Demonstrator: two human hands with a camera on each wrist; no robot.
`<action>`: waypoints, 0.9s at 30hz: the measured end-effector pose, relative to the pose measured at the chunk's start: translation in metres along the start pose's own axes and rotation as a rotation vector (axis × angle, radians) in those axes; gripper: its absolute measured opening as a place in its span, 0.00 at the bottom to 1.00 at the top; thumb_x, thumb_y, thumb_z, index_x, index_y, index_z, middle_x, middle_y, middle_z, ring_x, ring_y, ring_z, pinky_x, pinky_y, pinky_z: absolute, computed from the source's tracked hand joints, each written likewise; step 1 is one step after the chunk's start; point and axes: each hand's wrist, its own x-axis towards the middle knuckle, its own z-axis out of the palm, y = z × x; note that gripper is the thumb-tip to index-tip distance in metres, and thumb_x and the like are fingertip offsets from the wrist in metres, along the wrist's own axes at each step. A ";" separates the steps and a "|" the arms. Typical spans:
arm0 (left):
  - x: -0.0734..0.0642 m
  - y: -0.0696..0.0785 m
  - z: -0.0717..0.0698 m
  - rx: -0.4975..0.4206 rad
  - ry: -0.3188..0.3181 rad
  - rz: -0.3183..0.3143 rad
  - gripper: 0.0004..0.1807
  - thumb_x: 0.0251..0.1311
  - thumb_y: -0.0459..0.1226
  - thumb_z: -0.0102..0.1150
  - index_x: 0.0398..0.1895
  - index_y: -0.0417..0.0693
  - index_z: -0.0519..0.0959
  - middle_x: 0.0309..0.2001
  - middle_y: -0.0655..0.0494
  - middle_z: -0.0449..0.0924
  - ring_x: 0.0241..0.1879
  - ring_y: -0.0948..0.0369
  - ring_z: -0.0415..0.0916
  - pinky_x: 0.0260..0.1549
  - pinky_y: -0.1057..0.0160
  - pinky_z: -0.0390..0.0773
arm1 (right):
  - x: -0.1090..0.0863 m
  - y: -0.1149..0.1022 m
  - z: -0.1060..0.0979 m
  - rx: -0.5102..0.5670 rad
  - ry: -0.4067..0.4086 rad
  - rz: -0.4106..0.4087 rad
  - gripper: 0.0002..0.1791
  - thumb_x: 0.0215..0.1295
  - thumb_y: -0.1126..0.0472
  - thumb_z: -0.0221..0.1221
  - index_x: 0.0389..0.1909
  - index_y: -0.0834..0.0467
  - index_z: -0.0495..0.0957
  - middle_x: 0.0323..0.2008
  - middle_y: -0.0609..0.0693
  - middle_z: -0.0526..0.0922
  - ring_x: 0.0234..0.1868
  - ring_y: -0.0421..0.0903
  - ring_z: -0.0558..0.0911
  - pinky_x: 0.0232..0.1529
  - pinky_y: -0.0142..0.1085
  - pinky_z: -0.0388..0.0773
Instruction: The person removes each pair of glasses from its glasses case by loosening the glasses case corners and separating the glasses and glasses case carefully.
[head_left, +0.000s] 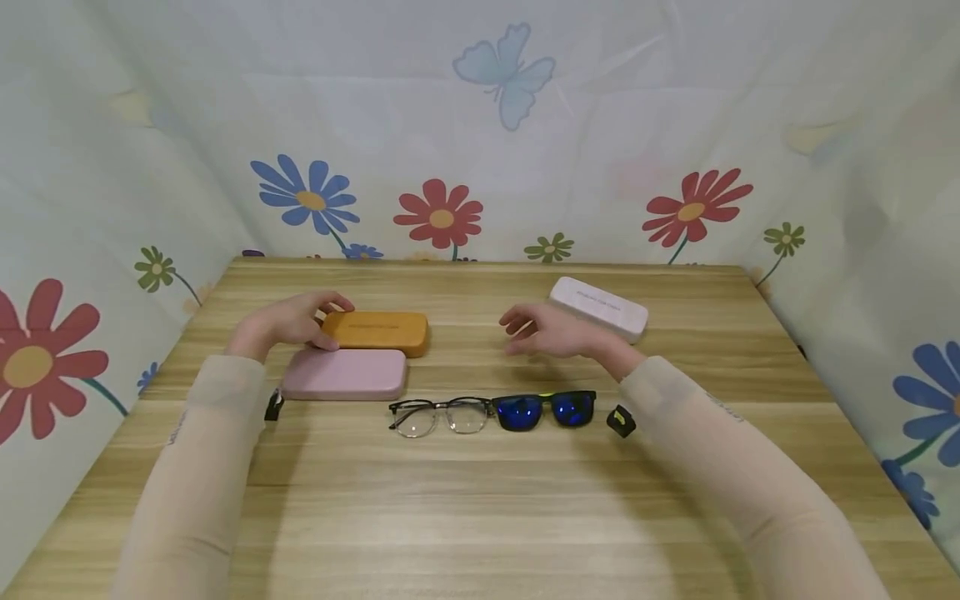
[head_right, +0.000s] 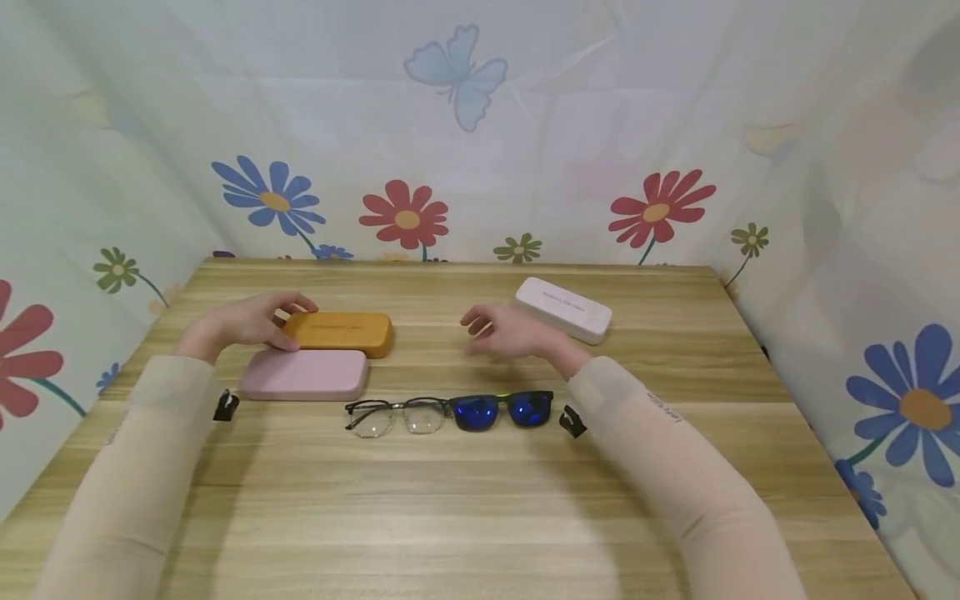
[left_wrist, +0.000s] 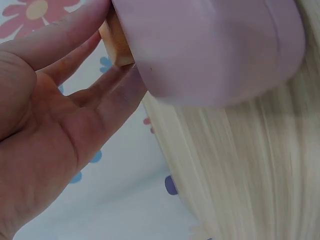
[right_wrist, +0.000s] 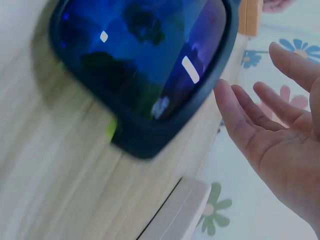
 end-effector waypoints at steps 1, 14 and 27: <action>-0.001 -0.002 -0.001 -0.003 0.002 0.005 0.33 0.60 0.26 0.69 0.68 0.39 0.69 0.67 0.27 0.64 0.65 0.32 0.61 0.63 0.33 0.64 | -0.002 0.002 -0.002 0.001 0.002 0.007 0.28 0.72 0.64 0.64 0.67 0.71 0.69 0.63 0.69 0.74 0.61 0.60 0.78 0.55 0.45 0.79; -0.011 -0.008 -0.007 -0.018 -0.006 -0.052 0.34 0.61 0.28 0.69 0.70 0.40 0.68 0.67 0.27 0.63 0.64 0.33 0.62 0.61 0.34 0.68 | -0.024 0.019 -0.023 0.013 0.036 0.057 0.27 0.73 0.60 0.63 0.67 0.68 0.71 0.62 0.67 0.75 0.61 0.59 0.78 0.51 0.49 0.82; -0.013 -0.011 -0.010 -0.026 -0.001 -0.063 0.35 0.61 0.28 0.69 0.70 0.40 0.67 0.68 0.26 0.61 0.63 0.34 0.62 0.60 0.36 0.69 | -0.037 0.034 -0.038 0.024 0.103 0.058 0.25 0.72 0.65 0.62 0.66 0.70 0.71 0.60 0.68 0.75 0.60 0.61 0.78 0.52 0.54 0.80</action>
